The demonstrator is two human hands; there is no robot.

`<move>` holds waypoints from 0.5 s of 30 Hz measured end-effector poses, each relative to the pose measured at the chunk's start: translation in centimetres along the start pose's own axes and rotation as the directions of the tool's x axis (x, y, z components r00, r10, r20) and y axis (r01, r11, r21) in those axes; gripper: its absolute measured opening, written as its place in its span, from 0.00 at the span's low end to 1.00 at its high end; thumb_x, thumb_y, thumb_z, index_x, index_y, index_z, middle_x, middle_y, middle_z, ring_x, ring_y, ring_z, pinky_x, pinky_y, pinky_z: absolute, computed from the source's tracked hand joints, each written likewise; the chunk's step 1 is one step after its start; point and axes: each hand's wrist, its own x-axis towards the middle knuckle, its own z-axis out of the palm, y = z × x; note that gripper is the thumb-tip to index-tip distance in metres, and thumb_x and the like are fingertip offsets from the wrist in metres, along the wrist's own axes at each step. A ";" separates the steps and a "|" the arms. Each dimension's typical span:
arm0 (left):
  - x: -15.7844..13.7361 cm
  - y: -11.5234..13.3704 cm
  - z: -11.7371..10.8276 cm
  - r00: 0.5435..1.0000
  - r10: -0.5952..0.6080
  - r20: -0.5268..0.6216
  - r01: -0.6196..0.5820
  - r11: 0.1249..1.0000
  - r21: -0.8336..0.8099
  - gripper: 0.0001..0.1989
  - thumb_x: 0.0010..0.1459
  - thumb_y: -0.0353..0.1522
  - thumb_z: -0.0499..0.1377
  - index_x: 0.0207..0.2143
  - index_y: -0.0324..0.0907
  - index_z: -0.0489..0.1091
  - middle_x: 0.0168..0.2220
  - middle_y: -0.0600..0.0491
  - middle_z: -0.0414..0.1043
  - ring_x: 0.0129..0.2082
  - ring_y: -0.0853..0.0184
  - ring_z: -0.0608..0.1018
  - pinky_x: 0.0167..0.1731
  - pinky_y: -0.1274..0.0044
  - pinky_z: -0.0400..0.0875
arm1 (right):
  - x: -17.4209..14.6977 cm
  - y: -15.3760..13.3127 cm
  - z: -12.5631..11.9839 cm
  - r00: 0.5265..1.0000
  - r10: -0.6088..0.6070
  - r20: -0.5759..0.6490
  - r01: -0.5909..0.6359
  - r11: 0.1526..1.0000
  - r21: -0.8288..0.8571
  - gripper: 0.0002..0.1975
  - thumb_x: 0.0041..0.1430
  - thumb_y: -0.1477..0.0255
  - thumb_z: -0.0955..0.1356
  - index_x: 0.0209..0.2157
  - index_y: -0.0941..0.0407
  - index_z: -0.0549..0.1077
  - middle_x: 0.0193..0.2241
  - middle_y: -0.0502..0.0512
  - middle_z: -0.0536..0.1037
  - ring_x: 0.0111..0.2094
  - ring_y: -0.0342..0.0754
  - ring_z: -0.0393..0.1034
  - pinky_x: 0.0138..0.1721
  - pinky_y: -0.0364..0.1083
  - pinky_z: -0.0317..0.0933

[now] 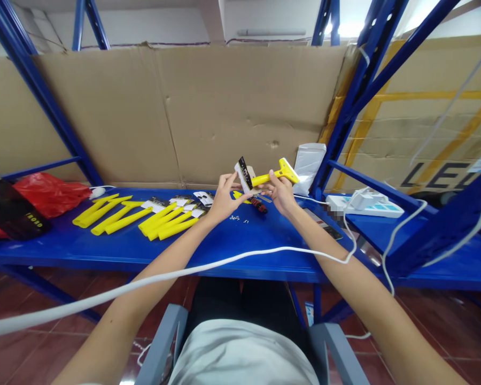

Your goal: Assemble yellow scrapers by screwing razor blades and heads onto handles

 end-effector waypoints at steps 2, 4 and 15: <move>0.1 -0.1 0.0 0.999 -0.040 0.016 0.041 0.999 -0.033 0.44 0.62 0.49 0.74 0.74 0.45 0.65 0.68 0.38 0.64 0.53 0.57 0.86 0.60 0.60 0.83 | -0.1 0.0 0.0 1.000 -0.008 0.003 0.008 1.000 0.000 0.28 0.58 0.45 0.80 0.40 0.51 0.70 0.37 0.52 0.85 0.31 0.45 0.83 0.26 0.40 0.76; 0.1 -0.2 0.2 0.995 -0.088 0.050 0.092 0.990 -0.104 0.45 0.62 0.47 0.75 0.75 0.45 0.64 0.68 0.37 0.69 0.54 0.55 0.86 0.61 0.58 0.82 | -0.1 -0.1 0.0 1.000 -0.019 0.004 0.019 1.000 -0.004 0.29 0.57 0.45 0.80 0.40 0.51 0.70 0.37 0.51 0.85 0.31 0.45 0.82 0.26 0.40 0.77; 0.3 0.1 1.2 0.924 -0.376 0.072 0.357 0.777 -0.519 0.32 0.60 0.36 0.74 0.64 0.34 0.75 0.64 0.34 0.79 0.64 0.47 0.82 0.67 0.56 0.76 | -0.2 0.0 -0.1 0.990 -0.131 -0.049 0.127 0.989 -0.077 0.34 0.49 0.43 0.82 0.44 0.50 0.72 0.39 0.51 0.85 0.33 0.46 0.83 0.28 0.41 0.77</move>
